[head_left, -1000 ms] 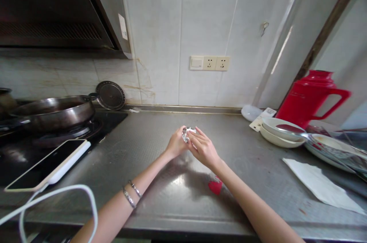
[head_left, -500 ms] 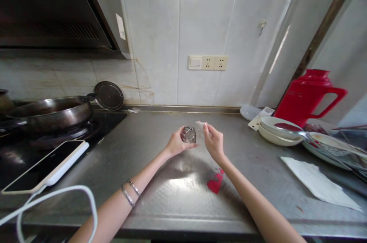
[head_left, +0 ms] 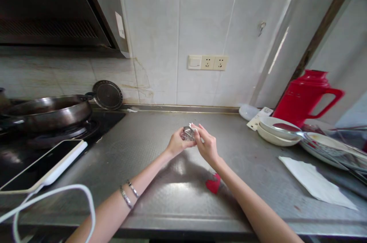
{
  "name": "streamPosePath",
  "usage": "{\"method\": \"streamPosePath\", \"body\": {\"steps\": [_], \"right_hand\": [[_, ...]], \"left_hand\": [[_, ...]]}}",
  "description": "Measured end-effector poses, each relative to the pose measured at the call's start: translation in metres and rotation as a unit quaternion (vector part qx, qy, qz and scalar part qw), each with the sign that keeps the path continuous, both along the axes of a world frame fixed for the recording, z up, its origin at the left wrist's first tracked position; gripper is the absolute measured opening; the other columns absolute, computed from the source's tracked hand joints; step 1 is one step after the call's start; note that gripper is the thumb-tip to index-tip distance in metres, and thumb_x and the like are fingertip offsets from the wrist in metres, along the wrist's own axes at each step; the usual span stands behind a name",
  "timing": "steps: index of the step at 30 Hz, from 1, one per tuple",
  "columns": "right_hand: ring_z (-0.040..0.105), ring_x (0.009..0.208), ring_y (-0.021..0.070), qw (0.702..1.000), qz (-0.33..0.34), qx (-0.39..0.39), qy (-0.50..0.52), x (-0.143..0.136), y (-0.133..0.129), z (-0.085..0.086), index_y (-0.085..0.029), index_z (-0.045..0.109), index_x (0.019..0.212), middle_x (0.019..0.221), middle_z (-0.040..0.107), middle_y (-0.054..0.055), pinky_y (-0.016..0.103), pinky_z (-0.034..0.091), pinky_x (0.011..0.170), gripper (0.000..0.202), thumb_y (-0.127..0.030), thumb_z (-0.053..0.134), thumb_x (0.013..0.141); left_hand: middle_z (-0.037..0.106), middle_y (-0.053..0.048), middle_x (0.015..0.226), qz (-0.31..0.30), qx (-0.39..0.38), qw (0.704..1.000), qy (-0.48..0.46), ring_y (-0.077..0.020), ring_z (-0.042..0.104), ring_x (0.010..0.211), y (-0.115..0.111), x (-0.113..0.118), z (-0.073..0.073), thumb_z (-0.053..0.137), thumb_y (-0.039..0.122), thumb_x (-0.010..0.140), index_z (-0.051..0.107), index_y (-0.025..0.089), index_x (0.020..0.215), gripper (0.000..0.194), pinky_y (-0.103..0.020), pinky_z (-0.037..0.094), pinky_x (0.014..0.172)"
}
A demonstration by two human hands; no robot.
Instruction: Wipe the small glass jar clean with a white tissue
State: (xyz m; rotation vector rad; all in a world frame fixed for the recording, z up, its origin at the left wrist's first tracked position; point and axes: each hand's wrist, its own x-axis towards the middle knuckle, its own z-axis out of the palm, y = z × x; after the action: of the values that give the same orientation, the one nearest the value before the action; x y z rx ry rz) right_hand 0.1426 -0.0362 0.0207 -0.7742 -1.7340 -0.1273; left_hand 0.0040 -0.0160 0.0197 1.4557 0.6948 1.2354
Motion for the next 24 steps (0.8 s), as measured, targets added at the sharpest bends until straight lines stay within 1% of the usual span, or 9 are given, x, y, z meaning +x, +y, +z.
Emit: {"method": "streamPosePath", "body": {"steps": [4,7,10,12,14,16,18,20,24], "right_hand": [[0.067,0.102,0.0222,0.999,-0.008,-0.017,0.031,-0.001,-0.005,0.006,-0.025,0.068,0.107,0.103,0.073,0.003,0.041,0.051,0.097,0.030,-0.026,0.041,0.094],[0.071,0.087,0.0221,0.995,-0.017,-0.060,0.079,0.001,-0.010,0.012,-0.023,0.073,0.094,0.089,0.075,0.003,0.034,0.056,0.078,0.030,-0.032,0.044,0.093],[0.066,0.063,0.0177,0.983,-0.017,-0.125,0.132,0.005,-0.012,0.018,-0.019,0.073,0.080,0.068,0.071,0.002,0.026,0.050,0.058,0.037,-0.039,0.045,0.092],[0.061,0.055,0.0154,0.976,-0.016,-0.147,0.163,0.007,-0.012,0.022,-0.017,0.072,0.076,0.060,0.066,0.000,0.025,0.046,0.054,0.041,-0.042,0.045,0.092],[0.062,0.059,0.0166,0.973,-0.022,-0.145,0.177,0.008,-0.010,0.024,-0.017,0.073,0.080,0.064,0.067,0.001,0.026,0.049,0.058,0.041,-0.043,0.044,0.093],[0.068,0.073,0.0203,0.980,-0.035,-0.116,0.156,0.007,-0.008,0.023,-0.019,0.073,0.089,0.077,0.072,0.003,0.031,0.053,0.070,0.037,-0.040,0.043,0.094],[0.069,0.090,0.0231,0.992,-0.035,-0.072,0.094,0.006,-0.006,0.020,-0.022,0.072,0.097,0.092,0.074,0.005,0.038,0.053,0.088,0.032,-0.035,0.043,0.094],[0.067,0.101,0.0228,0.999,-0.011,-0.041,0.019,0.004,-0.004,0.016,-0.024,0.068,0.108,0.106,0.072,0.005,0.042,0.048,0.099,0.029,-0.029,0.042,0.095],[0.062,0.113,0.0221,0.998,0.017,-0.013,-0.059,-0.002,-0.003,0.008,-0.022,0.061,0.122,0.121,0.066,0.008,0.044,0.047,0.104,0.033,-0.022,0.042,0.094]], "left_hand": [[0.069,-0.009,0.096,-0.009,-0.032,0.999,-0.012,-0.0198,0.066,0.082,-0.002,0.003,0.001,0.085,0.027,0.053,0.059,0.012,0.107,0.062,-0.029,0.053,0.069],[0.069,-0.009,0.094,0.003,-0.035,0.999,0.000,-0.0189,0.065,0.078,-0.003,0.002,0.003,0.086,0.028,0.052,0.059,0.011,0.109,0.066,-0.028,0.053,0.064],[0.069,-0.007,0.086,0.029,-0.033,0.999,0.018,-0.0167,0.064,0.071,0.000,0.000,0.005,0.086,0.028,0.051,0.060,0.010,0.107,0.064,-0.027,0.052,0.061],[0.069,-0.007,0.084,0.048,-0.024,0.998,0.027,-0.0163,0.064,0.071,0.003,-0.003,0.004,0.085,0.030,0.054,0.060,0.010,0.103,0.058,-0.027,0.051,0.064],[0.069,-0.007,0.086,0.066,-0.005,0.997,0.043,-0.0169,0.064,0.074,0.006,-0.005,0.002,0.083,0.033,0.057,0.061,0.010,0.099,0.053,-0.027,0.050,0.066],[0.069,-0.008,0.088,0.078,0.017,0.994,0.068,-0.0173,0.064,0.076,0.007,-0.005,0.000,0.082,0.035,0.058,0.060,0.011,0.101,0.054,-0.027,0.050,0.067],[0.069,-0.007,0.087,0.084,0.038,0.991,0.095,-0.0171,0.064,0.075,0.006,-0.004,-0.003,0.083,0.034,0.057,0.060,0.012,0.103,0.056,-0.026,0.049,0.067],[0.070,-0.006,0.087,0.089,0.058,0.987,0.123,-0.0166,0.064,0.074,0.004,-0.002,-0.006,0.083,0.033,0.057,0.060,0.013,0.103,0.055,-0.025,0.049,0.066],[0.070,-0.006,0.085,0.107,0.094,0.974,0.174,-0.0162,0.063,0.073,0.002,-0.002,-0.006,0.081,0.030,0.058,0.060,0.013,0.105,0.055,-0.023,0.047,0.063]]}}
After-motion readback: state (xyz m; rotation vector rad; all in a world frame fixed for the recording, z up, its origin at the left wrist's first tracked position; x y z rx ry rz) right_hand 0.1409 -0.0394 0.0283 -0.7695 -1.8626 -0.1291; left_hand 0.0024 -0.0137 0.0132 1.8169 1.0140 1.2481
